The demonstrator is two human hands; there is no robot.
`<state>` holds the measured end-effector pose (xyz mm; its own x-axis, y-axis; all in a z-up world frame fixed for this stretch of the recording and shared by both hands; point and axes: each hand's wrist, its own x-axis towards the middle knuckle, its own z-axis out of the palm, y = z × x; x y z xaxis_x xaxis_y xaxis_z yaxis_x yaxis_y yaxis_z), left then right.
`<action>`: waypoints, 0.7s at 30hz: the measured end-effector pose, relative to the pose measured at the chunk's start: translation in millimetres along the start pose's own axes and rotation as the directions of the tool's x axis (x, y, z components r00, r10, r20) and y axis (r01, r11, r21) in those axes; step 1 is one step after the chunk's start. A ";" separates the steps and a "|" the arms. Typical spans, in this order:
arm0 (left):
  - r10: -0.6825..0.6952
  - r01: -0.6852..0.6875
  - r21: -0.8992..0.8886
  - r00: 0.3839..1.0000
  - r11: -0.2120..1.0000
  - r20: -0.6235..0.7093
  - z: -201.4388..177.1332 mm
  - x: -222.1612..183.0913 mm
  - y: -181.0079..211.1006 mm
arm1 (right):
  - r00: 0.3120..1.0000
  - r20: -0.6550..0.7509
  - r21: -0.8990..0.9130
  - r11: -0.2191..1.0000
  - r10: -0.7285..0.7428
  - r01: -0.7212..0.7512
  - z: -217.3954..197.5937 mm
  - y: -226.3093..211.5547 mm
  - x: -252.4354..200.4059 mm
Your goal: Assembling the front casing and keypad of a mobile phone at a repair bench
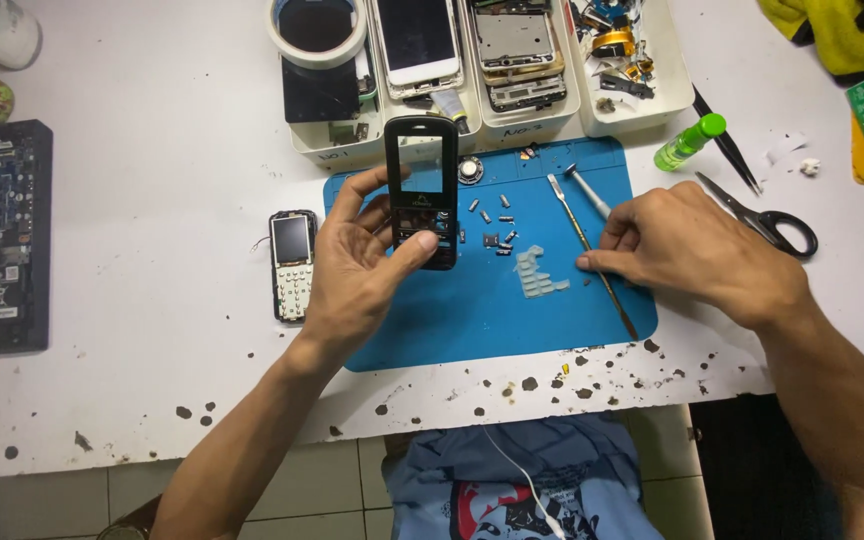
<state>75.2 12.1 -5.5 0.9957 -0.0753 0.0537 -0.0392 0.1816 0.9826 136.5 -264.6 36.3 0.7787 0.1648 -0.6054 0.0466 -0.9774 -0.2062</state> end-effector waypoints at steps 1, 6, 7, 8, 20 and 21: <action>0.002 -0.002 0.003 1.000 1.000 -0.004 -0.1 -0.5 0.7 | 1.000 -0.001 0.000 1.000 -0.005 0.005 -1.4 -1.3 -0.9; -0.008 0.009 -0.022 1.000 1.000 0.024 -2.0 -0.9 -1.4 | 1.000 0.009 -0.005 1.000 -0.017 0.017 -4.5 -0.9 -6.3; -0.004 0.005 -0.022 1.000 1.000 0.025 -1.4 -0.2 -0.6 | 1.000 0.005 -0.007 1.000 -0.018 0.018 -6.2 2.2 -9.0; -0.028 0.028 -0.030 0.999 0.999 0.015 -1.1 -0.7 -0.1 | 0.998 -0.040 0.181 0.982 -0.041 0.048 -7.2 5.1 -11.6; 0.216 -0.220 0.028 0.972 0.975 0.091 7.8 -15.4 -0.7 | 0.779 -0.424 0.886 -0.034 -0.462 0.463 2.5 -11.6 7.2; 0.300 -0.304 0.008 0.943 0.953 0.143 8.4 -18.2 -2.9 | 0.768 -0.437 0.886 -0.075 -0.468 0.458 1.5 -18.4 8.0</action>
<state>56.5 4.8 -7.8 0.9155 -0.1570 0.3704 -0.3404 0.1885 0.9212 141.0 -245.1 34.0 0.8498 0.5262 -0.0325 -0.2008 0.2660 -0.9428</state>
